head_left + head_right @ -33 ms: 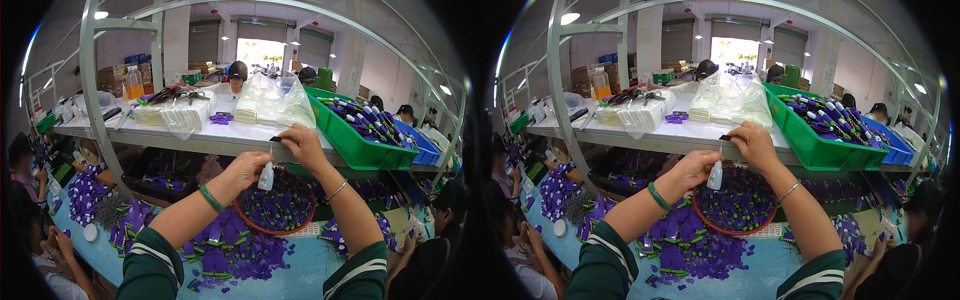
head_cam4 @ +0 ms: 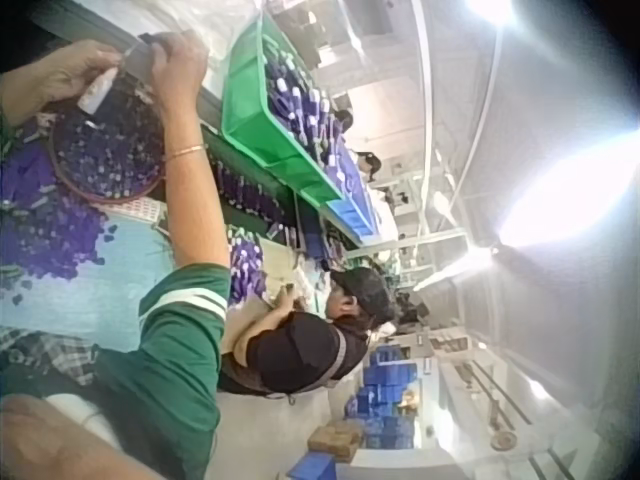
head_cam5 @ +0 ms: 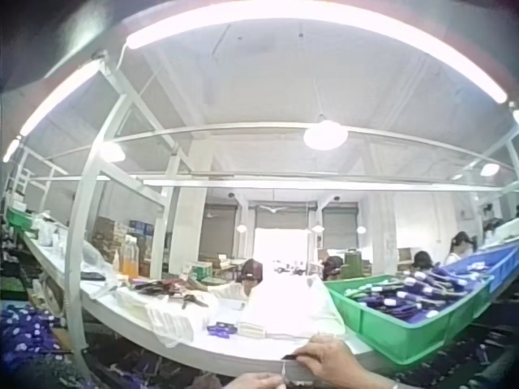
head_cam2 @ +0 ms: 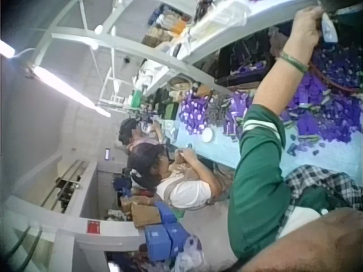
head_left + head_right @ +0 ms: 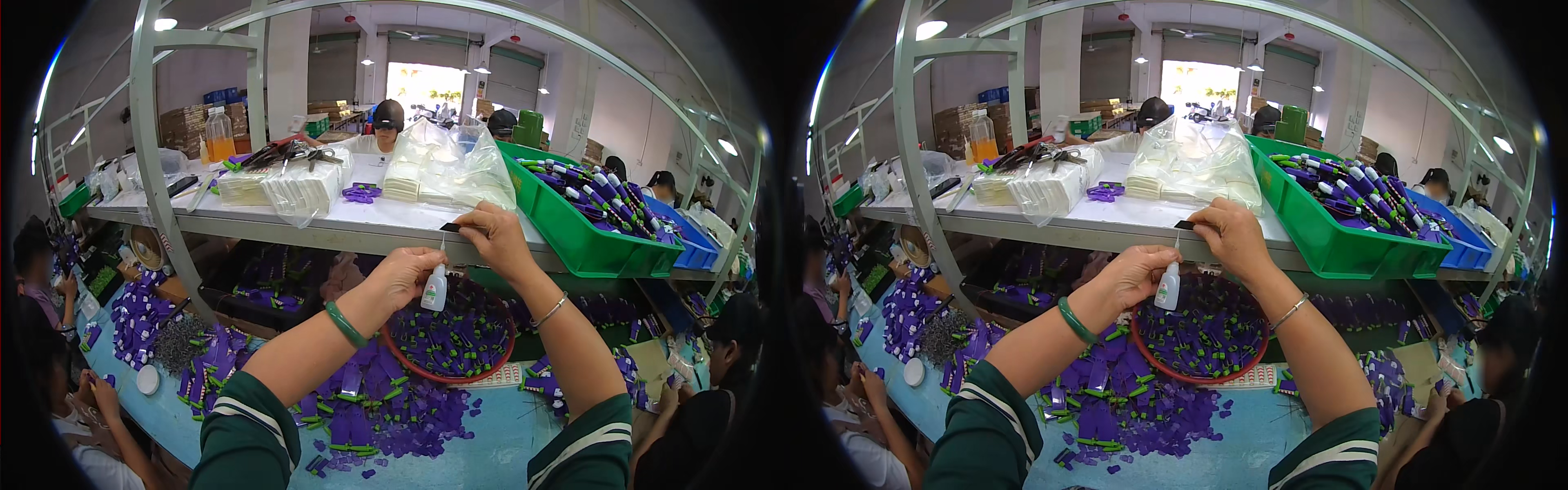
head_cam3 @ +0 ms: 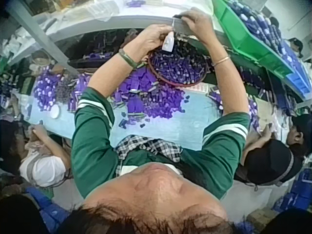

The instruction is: The person assembles small purple and green plastic components by hand at a factory workstation. They repeatedly pick up a purple piece, attach a green piece, and place the assembled unit on the table. The person also briefly handles a small white bottle and a strip of red-and-white items.

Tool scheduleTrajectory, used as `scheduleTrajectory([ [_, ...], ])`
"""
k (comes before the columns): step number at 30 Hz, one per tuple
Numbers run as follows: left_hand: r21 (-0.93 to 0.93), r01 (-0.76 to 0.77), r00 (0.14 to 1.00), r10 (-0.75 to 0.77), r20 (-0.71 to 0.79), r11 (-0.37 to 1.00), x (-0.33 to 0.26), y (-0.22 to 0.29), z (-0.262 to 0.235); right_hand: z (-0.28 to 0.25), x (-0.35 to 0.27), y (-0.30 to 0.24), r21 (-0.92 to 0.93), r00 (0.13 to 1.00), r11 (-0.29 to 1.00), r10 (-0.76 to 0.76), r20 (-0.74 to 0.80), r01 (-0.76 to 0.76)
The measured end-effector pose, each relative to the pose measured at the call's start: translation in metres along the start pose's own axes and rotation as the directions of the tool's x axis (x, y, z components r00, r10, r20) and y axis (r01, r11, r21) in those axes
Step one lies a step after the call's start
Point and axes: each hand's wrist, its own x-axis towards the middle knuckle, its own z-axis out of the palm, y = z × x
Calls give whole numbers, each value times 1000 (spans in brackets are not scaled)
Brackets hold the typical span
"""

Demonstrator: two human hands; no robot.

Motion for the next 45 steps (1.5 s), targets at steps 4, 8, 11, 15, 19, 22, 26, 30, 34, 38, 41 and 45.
scheduleTrajectory([
  [4, -13, 8, 1000, -8, -9, 1000, -2, 2, 1, 1, 0, -1, 20, 999, 1000, 19, -31, -18],
  [8, -41, 8, 1000, -8, 1, 999, 0, 1, 0, 1, 2, -2, -32, 1000, 999, 1, -16, -2],
  [11, -57, 10, 1000, -10, 6, 998, 1, 1, -2, -1, 4, -5, -81, 1000, 997, -11, 15, 12],
  [15, -70, -21, 999, 24, 43, 997, 4, -1, -5, -5, 11, -10, -134, 997, 990, -24, 70, 33],
  [19, -28, -39, 999, 39, 14, 999, 3, -3, -1, -5, 15, -15, -200, 993, 977, -49, 108, 70],
  [22, 15, -49, 999, 49, 22, 999, 0, -5, -2, -2, 19, -15, -176, 994, 983, -35, 108, 53],
  [26, 93, -72, 997, 69, 37, 993, -16, -11, 0, -8, 22, -17, -197, 994, 980, -19, 105, 40],
  [30, 213, -143, 989, 130, 77, 966, -39, -15, 0, -10, 24, -6, -350, 996, 933, -84, 16, 84],
  [34, 245, -242, 970, 229, 81, 939, -60, -16, 2, -1, 20, 7, -420, 950, 870, -308, -50, 260],
  [38, 226, -463, 883, 468, 35, 857, -73, -19, -4, 7, -11, -44, -184, 962, 972, -186, -200, 149],
  [41, 165, -480, 870, 492, -41, 862, -77, -18, -8, 21, -49, -79, 358, 964, 896, 222, 147, -261],
  [45, -6, -395, 914, 393, -100, 919, -82, -19, -8, 38, -60, -108, 251, 915, 897, 295, 276, -365],
])
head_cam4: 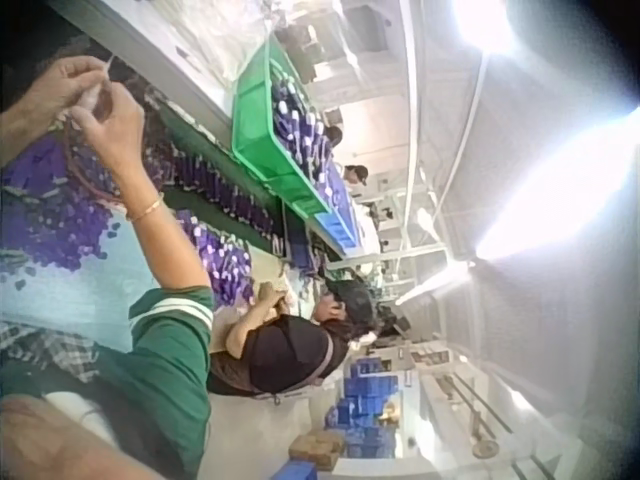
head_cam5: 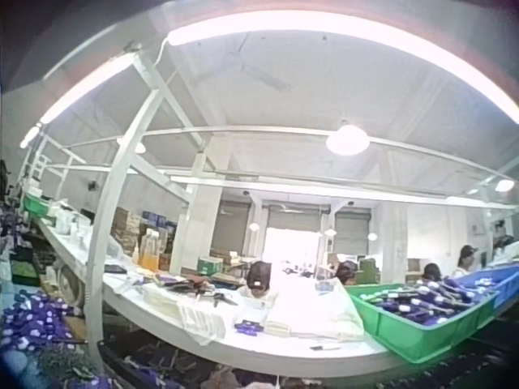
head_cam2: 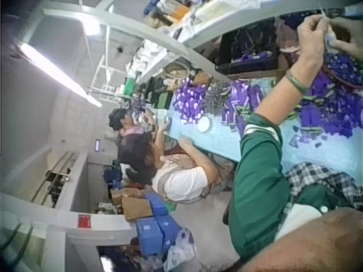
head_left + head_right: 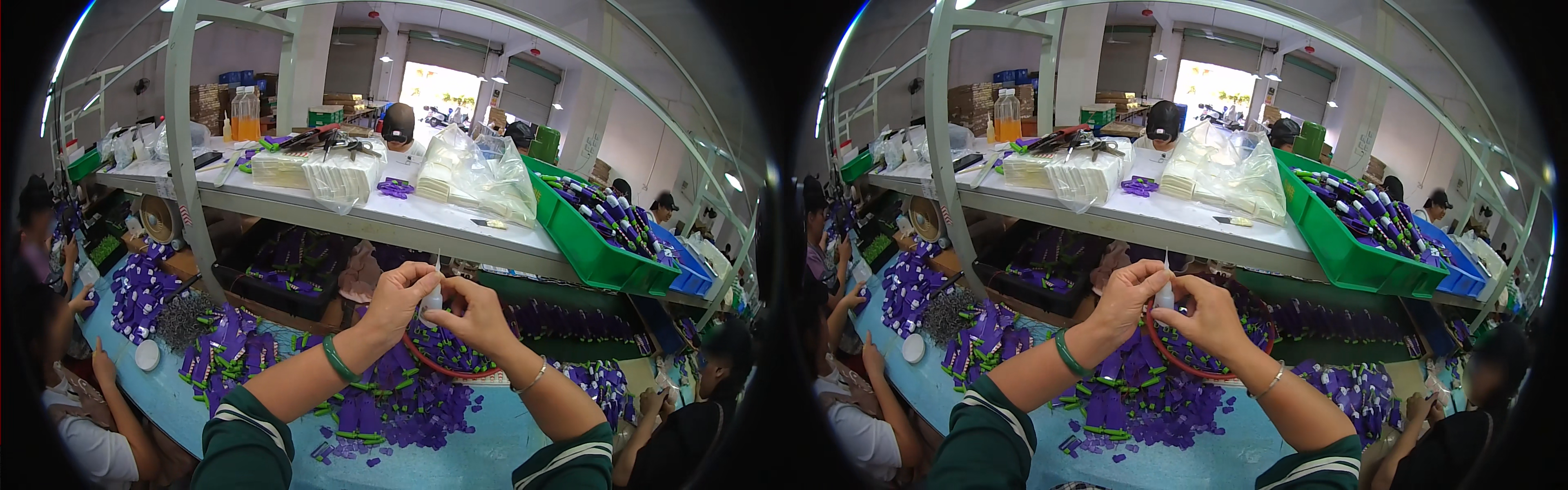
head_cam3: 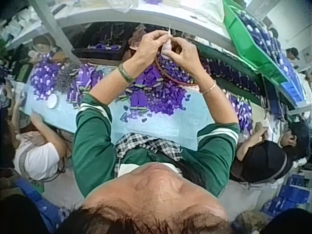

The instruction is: The person assembles small purple and green plastic components by hand at a factory workstation. They repeatedly pick up a purple piece, attach a green piece, and place the assembled unit on the table. The person also briefly handles a small white bottle and a strip of red-and-white items.

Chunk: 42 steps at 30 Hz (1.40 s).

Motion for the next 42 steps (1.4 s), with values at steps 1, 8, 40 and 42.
scheduleTrajectory([
  [1, 12, -2, 1000, 2, -14, 1000, -2, -1, 0, 7, 2, 0, -49, 1000, 999, 7, 3, -7],
  [8, 292, -241, 957, 277, -87, 925, -29, 32, -14, 4, 56, 14, 249, 997, 966, -75, -7, 75],
  [40, 998, -35, 992, -119, 29, -45, -245, -19, -131, 9, -146, 12, -79, 977, 986, -155, -146, 145],
  [42, 999, -3, 988, -153, -2, -33, -237, -31, -129, 25, -219, 15, -36, 987, 999, 35, -154, -41],
])
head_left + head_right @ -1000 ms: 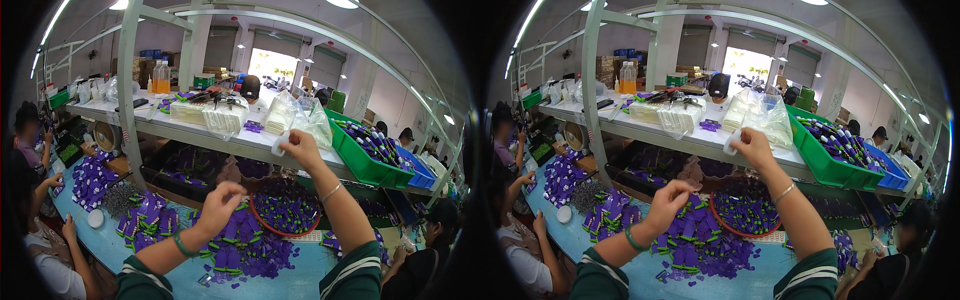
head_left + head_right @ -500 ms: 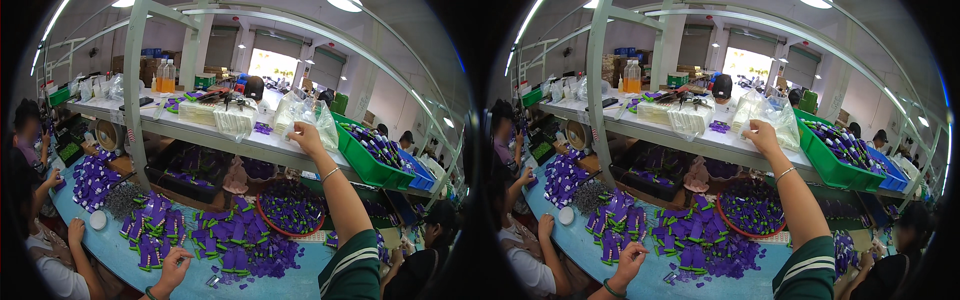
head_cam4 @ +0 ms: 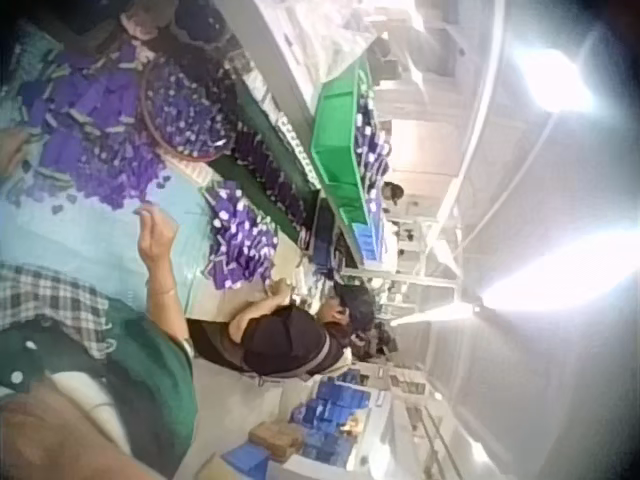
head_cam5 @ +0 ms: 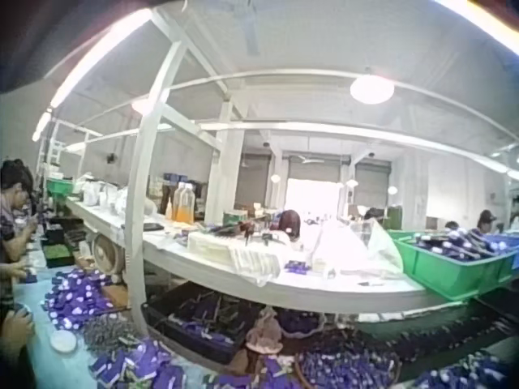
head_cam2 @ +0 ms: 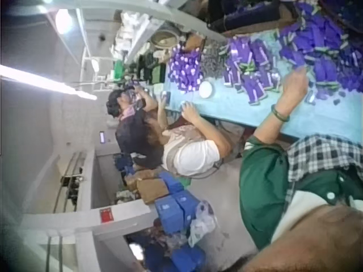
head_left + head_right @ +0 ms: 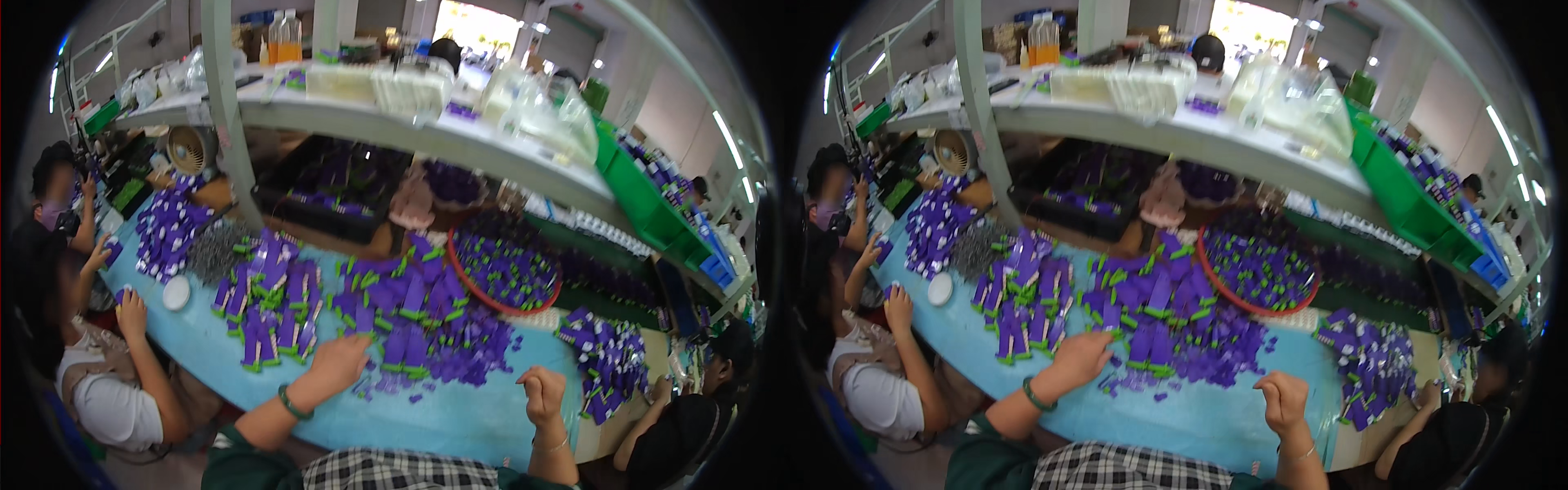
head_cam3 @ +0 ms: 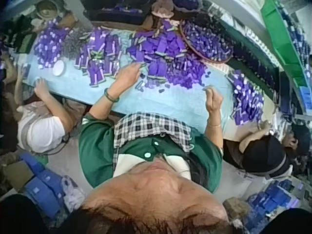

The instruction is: The person assembles small purple and green plastic components by hand at a factory workstation. They repeatedly pick up a purple piece, attach a green piece, and place the assembled unit on the table. The person also briefly handles a small white bottle and a strip of red-and-white items.

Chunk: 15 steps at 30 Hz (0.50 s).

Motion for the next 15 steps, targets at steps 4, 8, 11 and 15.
scheduleTrajectory([
  [4, -14, 48, 998, -48, -47, 999, 15, 15, 5, 14, -93, 13, 341, 854, 813, 517, -50, -472],
  [8, 123, 51, 999, -49, -23, 991, 28, 52, 19, 0, -110, 24, 215, 870, 844, 490, 61, -490],
  [11, 266, 91, 995, -98, 14, 960, 41, 78, 42, -15, -87, 24, 105, 931, 929, 339, 134, -354],
  [15, 182, 191, 981, -185, -51, 965, 46, 90, 54, -24, -40, 51, 71, 942, 976, 176, 287, -205],
])
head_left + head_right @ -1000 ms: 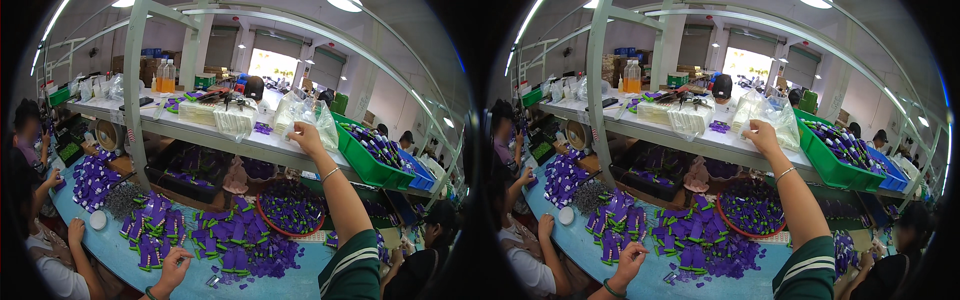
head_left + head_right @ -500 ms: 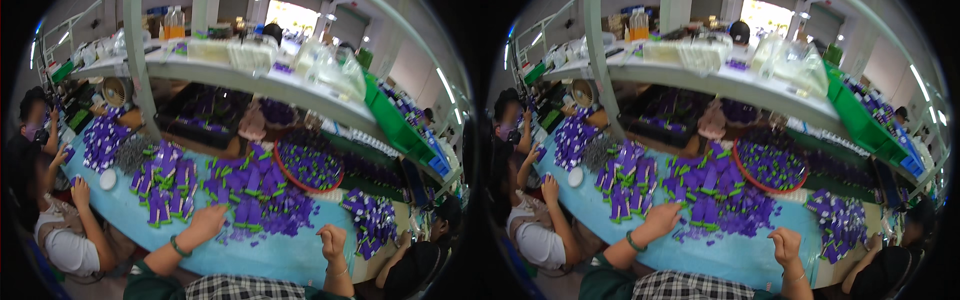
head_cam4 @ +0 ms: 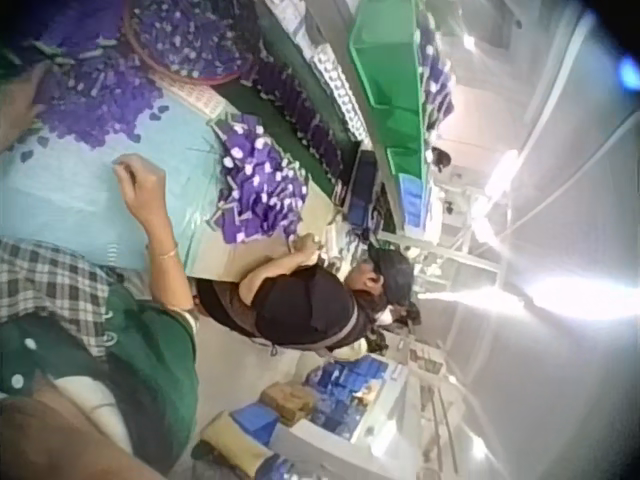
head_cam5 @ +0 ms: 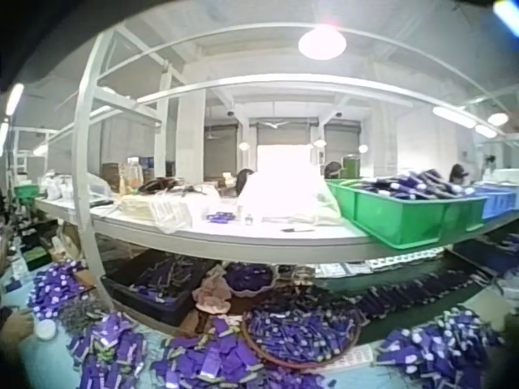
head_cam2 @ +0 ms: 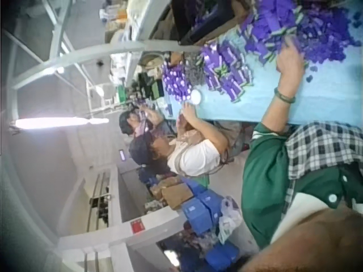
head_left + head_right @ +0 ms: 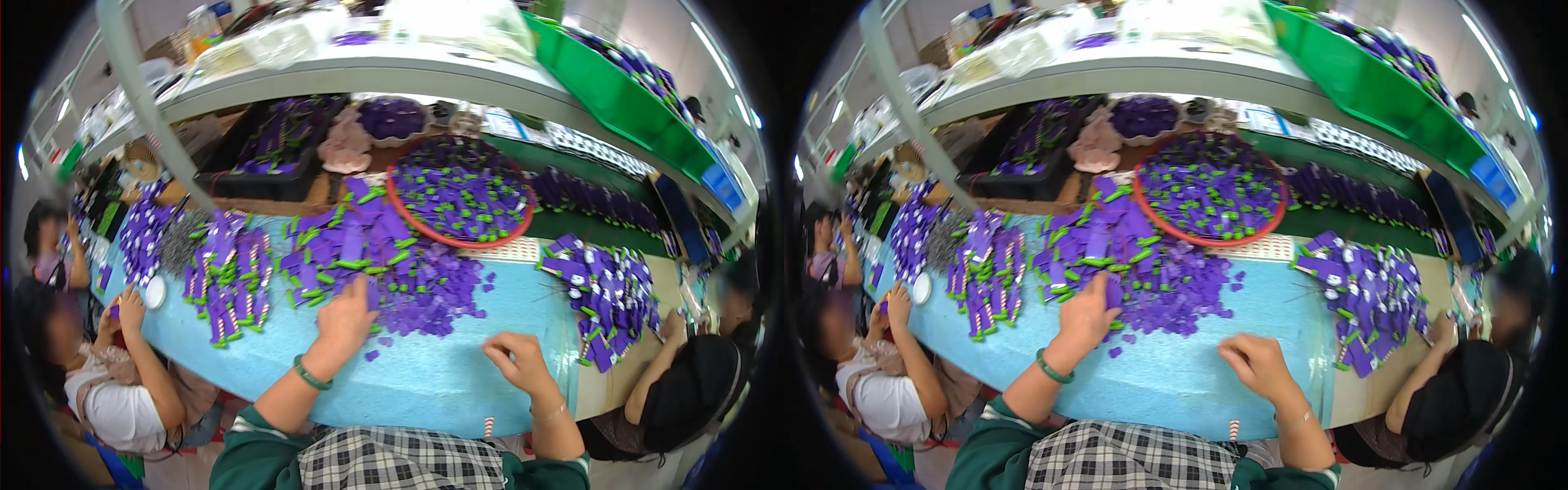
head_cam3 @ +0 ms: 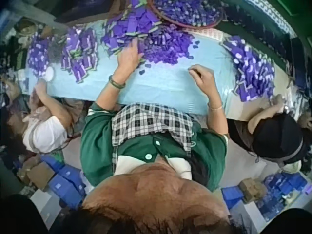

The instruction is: The person assembles small purple and green plastic components by hand at a factory workstation. They repeatedly pick up a purple piece, attach a green piece, and place the assembled unit on the table. The person also briefly handles a small white bottle and a strip of red-and-white items.

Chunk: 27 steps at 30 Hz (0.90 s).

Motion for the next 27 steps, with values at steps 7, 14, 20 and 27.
scheduleTrajectory([
  [7, -725, 66, 997, -71, 24, 686, -16, -22, -4, -24, 85, 116, -605, 964, 796, -162, -212, 1],
  [14, -996, 35, 961, -277, 9, 86, -69, -65, -52, -24, 106, 167, -821, 891, 555, -431, -144, 136],
  [20, -824, 566, 805, -230, 547, 23, -107, -89, -18, -36, 99, 144, -816, 896, 545, -437, -82, 191],
  [27, -896, 402, 910, 29, 414, 187, -45, -44, 18, -49, 56, 71, -712, 926, 697, -211, -312, -81],
])
